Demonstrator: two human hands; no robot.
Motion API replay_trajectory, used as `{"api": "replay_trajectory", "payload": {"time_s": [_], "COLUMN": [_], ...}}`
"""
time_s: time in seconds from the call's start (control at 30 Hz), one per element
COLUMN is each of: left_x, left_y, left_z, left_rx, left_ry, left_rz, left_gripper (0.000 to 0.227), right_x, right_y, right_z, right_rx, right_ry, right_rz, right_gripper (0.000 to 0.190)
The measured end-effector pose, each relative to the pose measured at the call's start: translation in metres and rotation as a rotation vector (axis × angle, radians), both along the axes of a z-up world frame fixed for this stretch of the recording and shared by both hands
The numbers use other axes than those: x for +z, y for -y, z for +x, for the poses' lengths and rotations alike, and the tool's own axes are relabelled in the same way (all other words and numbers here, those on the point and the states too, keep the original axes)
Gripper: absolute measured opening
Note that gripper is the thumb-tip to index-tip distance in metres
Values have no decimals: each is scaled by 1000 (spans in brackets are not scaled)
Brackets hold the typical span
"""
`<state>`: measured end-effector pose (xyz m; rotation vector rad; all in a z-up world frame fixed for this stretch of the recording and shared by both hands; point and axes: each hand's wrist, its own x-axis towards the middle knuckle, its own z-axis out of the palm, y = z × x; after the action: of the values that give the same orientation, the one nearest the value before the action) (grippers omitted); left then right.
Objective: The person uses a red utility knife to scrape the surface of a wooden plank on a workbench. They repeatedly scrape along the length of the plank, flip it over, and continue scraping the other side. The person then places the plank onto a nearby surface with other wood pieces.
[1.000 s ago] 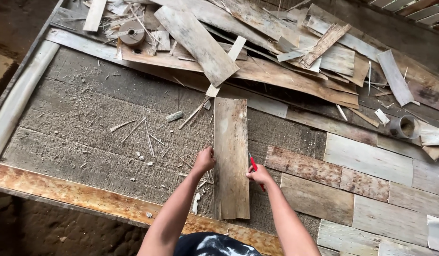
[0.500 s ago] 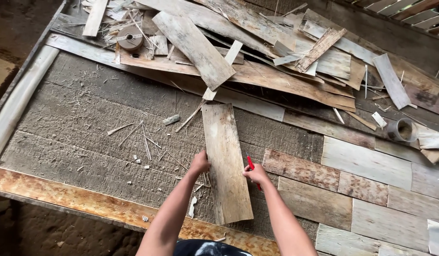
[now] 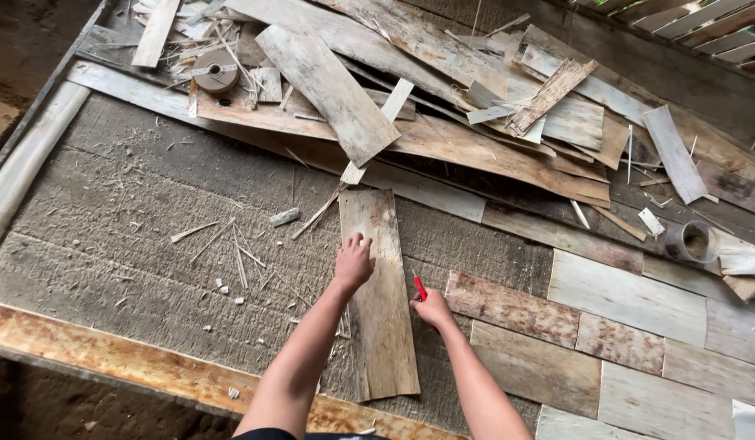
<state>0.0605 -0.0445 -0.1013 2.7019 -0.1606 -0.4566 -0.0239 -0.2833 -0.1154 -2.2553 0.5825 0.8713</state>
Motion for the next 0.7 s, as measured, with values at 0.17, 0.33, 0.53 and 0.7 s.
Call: {"api": "replay_trajectory", "payload": {"time_s": [0.17,0.33,0.53,0.7], "left_x": [49,65,34,17], "left_y": [21,33,44,40], "left_z": [33,60,73,70], "left_rx": [-88,-123,-113,-117], "left_ry": [15,-103,-167,-123], "left_rz": [120,155,247,221], "left_gripper": [63,88,96,88], "right_x": [34,75,105,70], "right_y": [-2,1,-33,-59], "right_z": [31,61,134,154], "right_rx": [93,172,43,151], "right_ry": [-30,-77,50,50], "right_rz": [6,52,135,14], "right_gripper": [45,44,38,42]}}
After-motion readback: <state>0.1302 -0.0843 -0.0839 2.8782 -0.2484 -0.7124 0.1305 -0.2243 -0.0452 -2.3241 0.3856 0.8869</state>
